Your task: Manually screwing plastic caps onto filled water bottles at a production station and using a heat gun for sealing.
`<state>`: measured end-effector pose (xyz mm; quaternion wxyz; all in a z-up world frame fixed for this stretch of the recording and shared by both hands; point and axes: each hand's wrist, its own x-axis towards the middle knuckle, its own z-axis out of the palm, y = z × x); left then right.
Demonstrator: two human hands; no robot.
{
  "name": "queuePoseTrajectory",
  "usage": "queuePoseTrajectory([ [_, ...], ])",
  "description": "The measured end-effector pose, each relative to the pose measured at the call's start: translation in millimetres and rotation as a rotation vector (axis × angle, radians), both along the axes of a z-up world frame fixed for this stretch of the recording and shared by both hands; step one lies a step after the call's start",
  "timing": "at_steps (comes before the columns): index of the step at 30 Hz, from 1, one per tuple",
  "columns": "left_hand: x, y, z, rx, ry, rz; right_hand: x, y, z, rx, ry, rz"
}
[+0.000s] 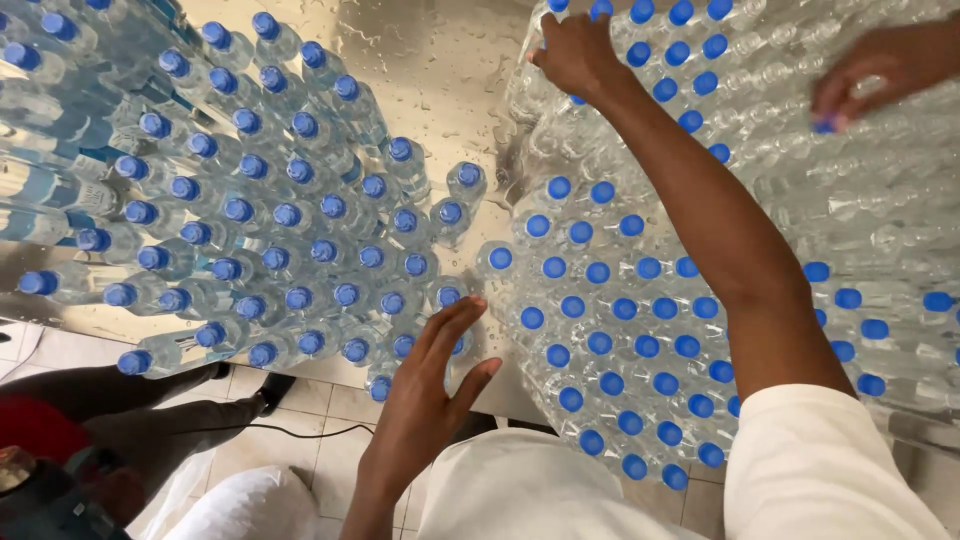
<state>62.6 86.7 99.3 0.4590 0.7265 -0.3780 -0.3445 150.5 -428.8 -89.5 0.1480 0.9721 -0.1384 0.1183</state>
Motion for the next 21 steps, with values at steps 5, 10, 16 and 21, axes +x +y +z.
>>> queuePoseTrajectory([
  [5, 3, -25, -14, -0.066, -0.129, -0.008, -33, 48, 56, 0.317, 0.037, 0.052],
  [10, 8, -87, -64, -0.261, -0.446, 0.068, -155, 146, 228, 0.594, -0.14, 0.172],
  [16, -6, -146, -5, -0.081, 0.284, -0.321, -240, 164, 264, 1.361, -0.109, 0.02],
  [21, -66, -154, -68, 0.014, 1.033, -0.267, -288, 137, 205, 1.44, 0.004, -0.337],
])
